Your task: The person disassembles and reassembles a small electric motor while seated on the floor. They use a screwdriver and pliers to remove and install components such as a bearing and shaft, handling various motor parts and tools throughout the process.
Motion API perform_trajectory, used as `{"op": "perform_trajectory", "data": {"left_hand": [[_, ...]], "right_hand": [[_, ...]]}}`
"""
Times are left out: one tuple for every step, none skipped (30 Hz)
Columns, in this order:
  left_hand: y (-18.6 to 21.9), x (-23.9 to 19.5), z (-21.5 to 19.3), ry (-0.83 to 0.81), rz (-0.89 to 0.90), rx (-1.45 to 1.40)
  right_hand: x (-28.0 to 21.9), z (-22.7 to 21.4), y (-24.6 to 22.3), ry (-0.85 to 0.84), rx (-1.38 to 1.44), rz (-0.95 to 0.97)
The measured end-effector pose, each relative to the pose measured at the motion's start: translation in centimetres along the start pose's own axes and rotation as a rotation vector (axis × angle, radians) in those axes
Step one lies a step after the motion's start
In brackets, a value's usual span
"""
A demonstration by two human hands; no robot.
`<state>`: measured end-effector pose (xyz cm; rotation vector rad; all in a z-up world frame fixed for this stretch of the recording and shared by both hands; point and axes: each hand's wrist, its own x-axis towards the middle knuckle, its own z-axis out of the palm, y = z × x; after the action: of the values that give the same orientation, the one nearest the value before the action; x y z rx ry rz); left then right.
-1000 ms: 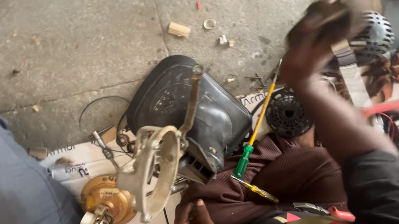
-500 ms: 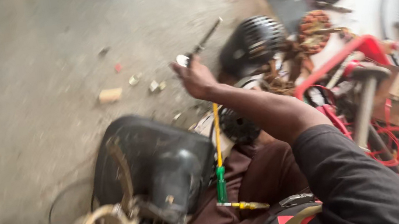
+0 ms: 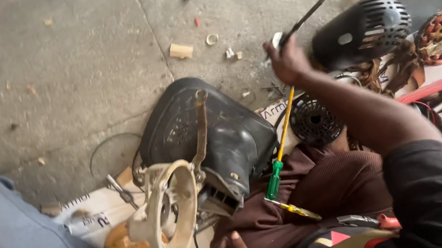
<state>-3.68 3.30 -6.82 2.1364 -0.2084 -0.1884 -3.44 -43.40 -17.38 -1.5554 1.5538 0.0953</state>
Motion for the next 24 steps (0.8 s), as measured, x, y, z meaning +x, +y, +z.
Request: {"op": "perform_trajectory", "data": {"left_hand": [[0.9, 0.3, -0.1, -0.025, 0.044, -0.054], [1.9, 0.7, -0.2, -0.062, 0.086, -0.101], [2.7, 0.8, 0.5, -0.041, 0.01, -0.023], [3.5, 0.9, 0.2, -0.03, -0.07, 0.073], [4.4, 1.1, -0.4, -0.019, -0.149, 0.169], [4.9, 1.4, -0.1, -0.016, -0.116, 0.207], [5.5, 1.8, -0.2, -0.013, -0.082, 0.244], [5.8, 2.3, 0.2, -0.002, -0.043, 0.274], [6.2, 2.5, 0.3, -0.027, -0.059, 0.236], [6.5, 2.8, 0.1, -0.044, -0.074, 0.202], [6.8, 2.9, 0.1, -0.061, -0.088, 0.167], [7.0, 2.7, -0.4, -0.054, -0.044, 0.189], [7.2, 2.4, -0.7, -0.047, -0.001, 0.212], [6.9, 3.3, -0.1, -0.035, 0.07, 0.213], [6.4, 4.6, 0.3, -0.03, 0.08, 0.196], [6.7, 3.8, -0.3, -0.046, 0.043, 0.195], [7.2, 2.7, -0.9, -0.061, 0.006, 0.193], [6.7, 3.2, -0.4, -0.046, -0.001, 0.183], [6.4, 3.5, 0.1, -0.031, -0.008, 0.174], [6.6, 2.7, -0.8, -0.034, -0.037, 0.187], [6.4, 2.5, -1.0, -0.051, -0.05, 0.188], [6.2, 2.3, -1.0, -0.061, -0.06, 0.183], [6.3, 2.0, -1.4, -0.071, -0.07, 0.177], [6.0, 2.5, -0.9, -0.075, -0.077, 0.19]], "right_hand": [[0.7, -1.8, -0.1, -0.011, 0.004, -0.041], [1.0, -3.6, -0.1, 0.073, 0.039, -0.165], [1.5, -5.6, -0.1, 0.205, 0.094, -0.318], [1.2, -6.4, 0.6, 0.332, 0.163, -0.418], [0.7, -6.4, 1.3, 0.449, 0.243, -0.435], [0.8, -6.7, 1.8, 0.56, 0.302, -0.461], [0.3, -6.0, 2.7, 0.647, 0.342, -0.49], [0.4, -4.7, 3.5, 0.657, 0.316, -0.514], [0.0, -3.0, 4.6, 0.621, 0.259, -0.526], [-0.2, -0.7, 5.6, 0.54, 0.173, -0.522], [-0.6, 1.1, 6.5, 0.419, 0.057, -0.493], [-1.1, 2.7, 7.4, 0.273, -0.037, -0.418], [-1.1, 3.4, 7.6, 0.136, -0.063, -0.317], [0.2, 3.4, 6.3, 0.038, -0.06, -0.235], [1.5, 3.6, 4.4, -0.009, -0.046, -0.173], [1.3, 1.8, 3.9, -0.021, -0.066, -0.06], [1.0, 0.3, 3.1, -0.032, -0.086, 0.053], [2.0, -1.2, 0.9, -0.028, 0.026, -0.083], [2.4, -3.5, -0.5, 0.082, 0.095, -0.445], [2.9, -4.2, -1.6, 0.08, 0.634, -0.53], [1.9, -6.4, -1.2, 0.275, 0.174, -0.644], [2.0, -7.1, -1.5, 0.437, 0.275, -0.524], [1.5, -6.5, -1.2, 0.439, 0.428, -0.485], [1.8, -6.3, -1.4, 0.458, 0.596, -0.469]]}}
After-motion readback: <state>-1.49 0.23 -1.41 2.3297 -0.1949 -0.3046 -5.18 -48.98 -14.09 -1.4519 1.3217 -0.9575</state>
